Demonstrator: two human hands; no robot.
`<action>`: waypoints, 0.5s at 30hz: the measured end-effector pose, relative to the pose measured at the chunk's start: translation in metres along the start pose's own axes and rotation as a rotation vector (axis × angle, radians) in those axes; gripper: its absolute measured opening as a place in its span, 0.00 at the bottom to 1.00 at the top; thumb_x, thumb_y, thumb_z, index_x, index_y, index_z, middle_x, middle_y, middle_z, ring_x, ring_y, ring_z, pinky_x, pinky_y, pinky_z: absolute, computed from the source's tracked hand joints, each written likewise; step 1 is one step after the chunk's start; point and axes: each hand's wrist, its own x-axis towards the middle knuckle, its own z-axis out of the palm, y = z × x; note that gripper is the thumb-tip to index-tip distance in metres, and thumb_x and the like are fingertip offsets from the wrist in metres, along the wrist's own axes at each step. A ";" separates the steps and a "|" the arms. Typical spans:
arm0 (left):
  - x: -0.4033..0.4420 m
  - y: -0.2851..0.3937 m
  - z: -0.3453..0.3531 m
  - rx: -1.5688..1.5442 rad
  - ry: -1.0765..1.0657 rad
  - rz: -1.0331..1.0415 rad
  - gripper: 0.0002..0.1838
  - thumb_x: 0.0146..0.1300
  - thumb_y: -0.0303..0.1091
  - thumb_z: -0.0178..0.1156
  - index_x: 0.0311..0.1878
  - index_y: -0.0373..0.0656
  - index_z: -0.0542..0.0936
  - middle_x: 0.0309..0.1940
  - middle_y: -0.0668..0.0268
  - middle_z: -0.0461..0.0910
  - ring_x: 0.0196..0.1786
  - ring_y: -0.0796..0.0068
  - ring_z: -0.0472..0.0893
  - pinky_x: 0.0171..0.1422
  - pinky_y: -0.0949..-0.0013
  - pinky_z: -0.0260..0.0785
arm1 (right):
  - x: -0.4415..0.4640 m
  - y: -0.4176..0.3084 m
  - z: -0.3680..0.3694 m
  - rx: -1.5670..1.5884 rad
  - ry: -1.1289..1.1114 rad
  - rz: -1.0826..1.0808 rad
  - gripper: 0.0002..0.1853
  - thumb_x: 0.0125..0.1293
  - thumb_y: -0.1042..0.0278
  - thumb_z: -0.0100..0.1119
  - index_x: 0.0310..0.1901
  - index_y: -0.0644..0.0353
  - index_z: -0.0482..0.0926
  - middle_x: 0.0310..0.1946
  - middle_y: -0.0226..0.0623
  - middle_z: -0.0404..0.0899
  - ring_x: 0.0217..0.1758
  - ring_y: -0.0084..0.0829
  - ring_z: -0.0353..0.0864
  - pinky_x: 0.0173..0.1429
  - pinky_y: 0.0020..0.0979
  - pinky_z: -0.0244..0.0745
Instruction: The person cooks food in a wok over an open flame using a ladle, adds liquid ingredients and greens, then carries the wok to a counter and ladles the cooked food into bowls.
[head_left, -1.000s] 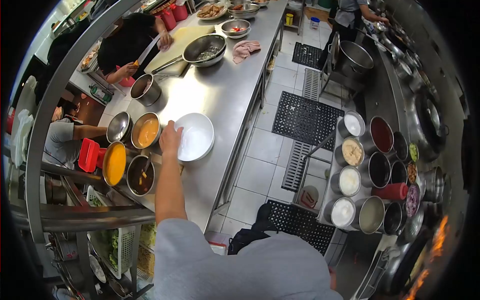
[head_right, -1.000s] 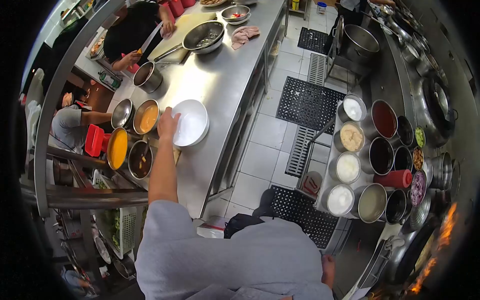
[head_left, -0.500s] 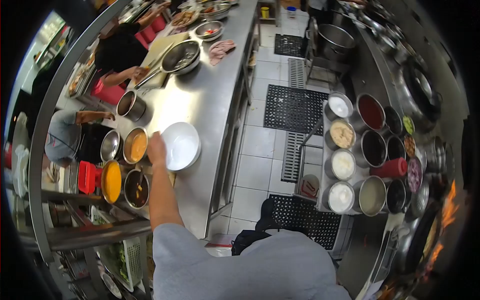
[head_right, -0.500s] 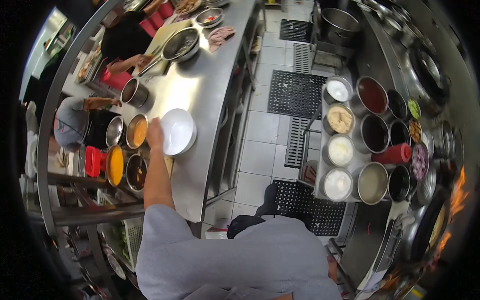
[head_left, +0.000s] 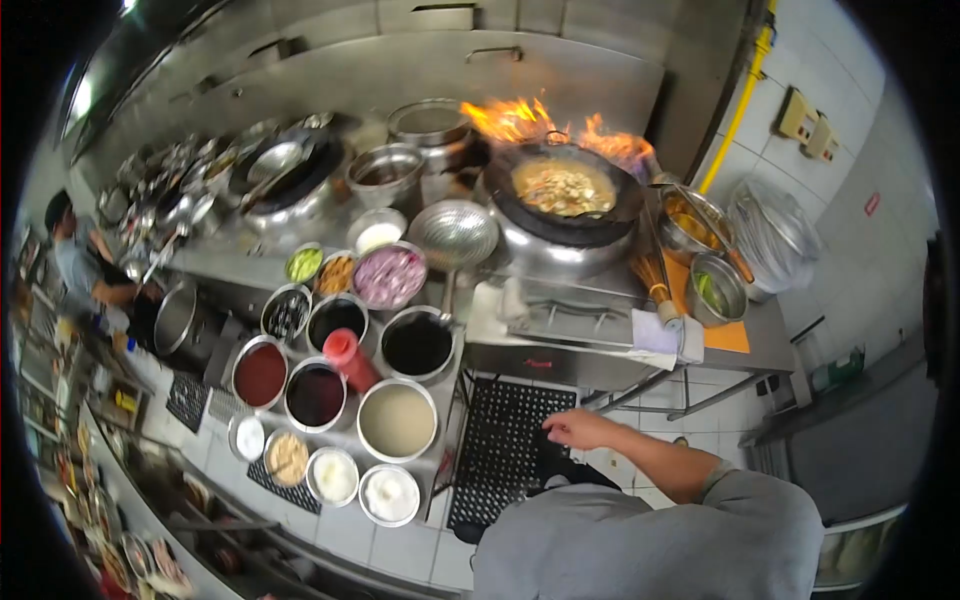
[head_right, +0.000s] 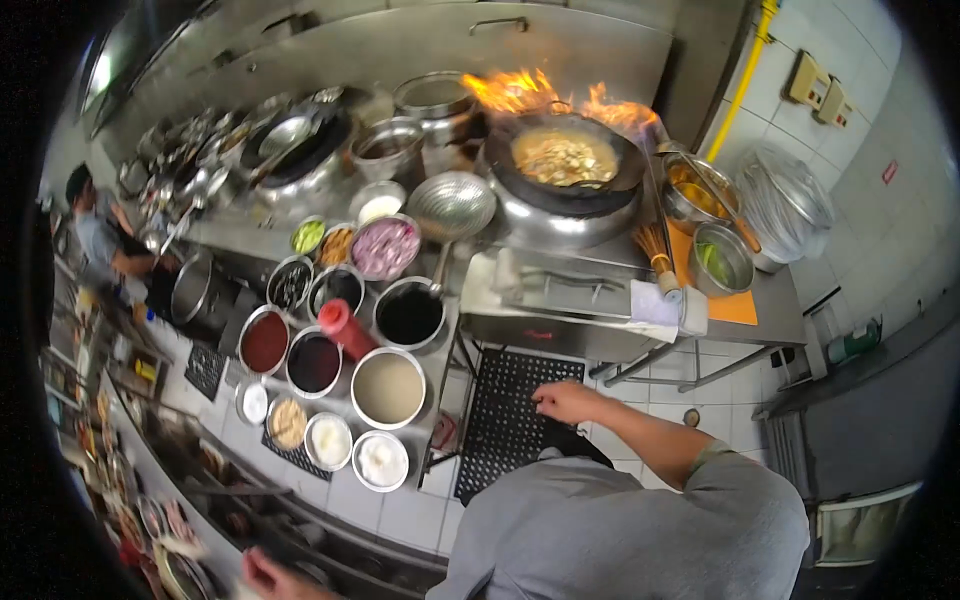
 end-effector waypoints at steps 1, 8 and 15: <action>-0.018 0.027 0.027 -0.152 -0.110 -0.010 0.08 0.67 0.27 0.68 0.45 0.32 0.84 0.37 0.59 0.85 0.35 0.72 0.81 0.45 0.69 0.78 | 0.007 -0.001 -0.031 -0.001 0.092 -0.044 0.19 0.69 0.53 0.59 0.53 0.57 0.83 0.41 0.45 0.87 0.45 0.44 0.87 0.51 0.43 0.80; -0.145 0.217 0.174 -0.443 -0.822 0.023 0.04 0.66 0.20 0.59 0.43 0.31 0.78 0.37 0.62 0.78 0.40 0.71 0.77 0.48 0.69 0.71 | -0.058 0.204 -0.339 -0.476 1.067 0.480 0.17 0.63 0.70 0.60 0.53 0.64 0.78 0.52 0.56 0.81 0.54 0.53 0.82 0.57 0.48 0.77; -0.210 0.337 0.266 -0.470 -1.199 0.311 0.11 0.61 0.22 0.66 0.47 0.37 0.82 0.33 0.57 0.81 0.35 0.60 0.82 0.42 0.63 0.74 | -0.081 0.334 -0.411 -0.370 0.767 0.705 0.16 0.61 0.67 0.61 0.49 0.62 0.74 0.44 0.59 0.83 0.50 0.61 0.80 0.54 0.55 0.74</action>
